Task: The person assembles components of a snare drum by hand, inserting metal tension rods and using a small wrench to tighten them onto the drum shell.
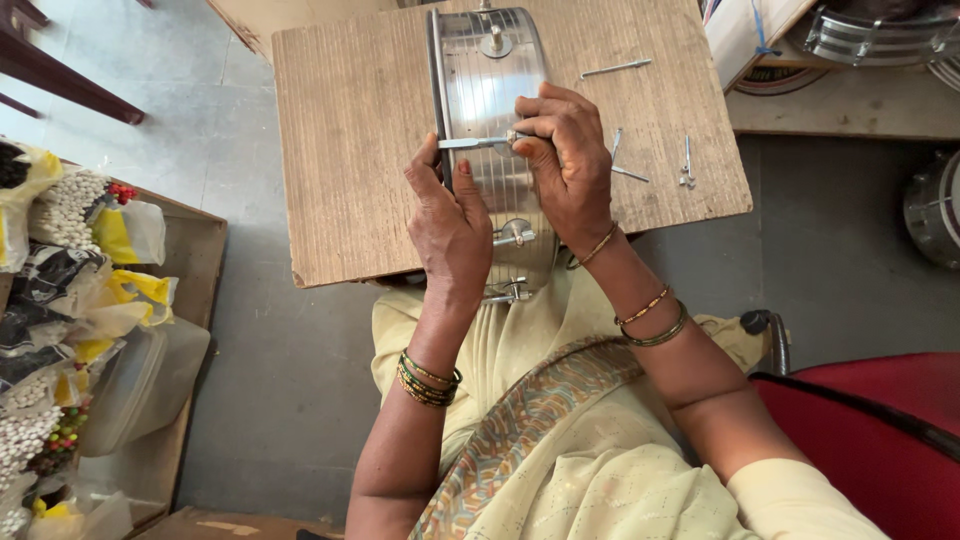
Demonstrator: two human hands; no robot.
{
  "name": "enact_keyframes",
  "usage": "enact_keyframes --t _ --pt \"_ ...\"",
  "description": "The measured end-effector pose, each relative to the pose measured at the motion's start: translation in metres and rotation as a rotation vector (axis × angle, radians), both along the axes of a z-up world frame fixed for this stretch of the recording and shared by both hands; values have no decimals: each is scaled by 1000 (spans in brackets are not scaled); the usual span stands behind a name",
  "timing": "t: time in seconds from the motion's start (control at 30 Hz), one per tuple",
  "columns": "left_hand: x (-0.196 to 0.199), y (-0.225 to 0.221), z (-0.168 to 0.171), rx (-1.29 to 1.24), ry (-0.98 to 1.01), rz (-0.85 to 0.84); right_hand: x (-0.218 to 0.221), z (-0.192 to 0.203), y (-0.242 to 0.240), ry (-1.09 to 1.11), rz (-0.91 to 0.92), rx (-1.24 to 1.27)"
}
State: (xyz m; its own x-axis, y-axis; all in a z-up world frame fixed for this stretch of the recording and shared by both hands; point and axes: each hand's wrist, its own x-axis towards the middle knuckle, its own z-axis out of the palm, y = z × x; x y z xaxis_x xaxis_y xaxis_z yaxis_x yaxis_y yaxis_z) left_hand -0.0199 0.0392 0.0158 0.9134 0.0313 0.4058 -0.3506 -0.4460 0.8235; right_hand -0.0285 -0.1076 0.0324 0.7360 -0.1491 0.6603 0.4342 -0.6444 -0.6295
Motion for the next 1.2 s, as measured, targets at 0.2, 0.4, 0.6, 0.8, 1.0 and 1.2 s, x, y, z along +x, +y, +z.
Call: enact_keyframes --t 0.2,0.4,0.6,0.8,1.0,1.2 --pt "4 3 -2 16 -5 6 -3 0 5 -24 8 -62" --pt "5 3 -1 18 3 3 5 -1 1 -38 -5 -62" --pt "9 2 0 15 19 33 17 -2 0 -41 12 -17" --pt "3 11 4 -64 147 -75 3 -7 6 -81 -15 6" --pt "33 33 6 -93 -4 -235 -7 -16 4 -92 -29 26" --pt "62 27 28 118 -119 -211 -38 -24 25 -64 16 11"
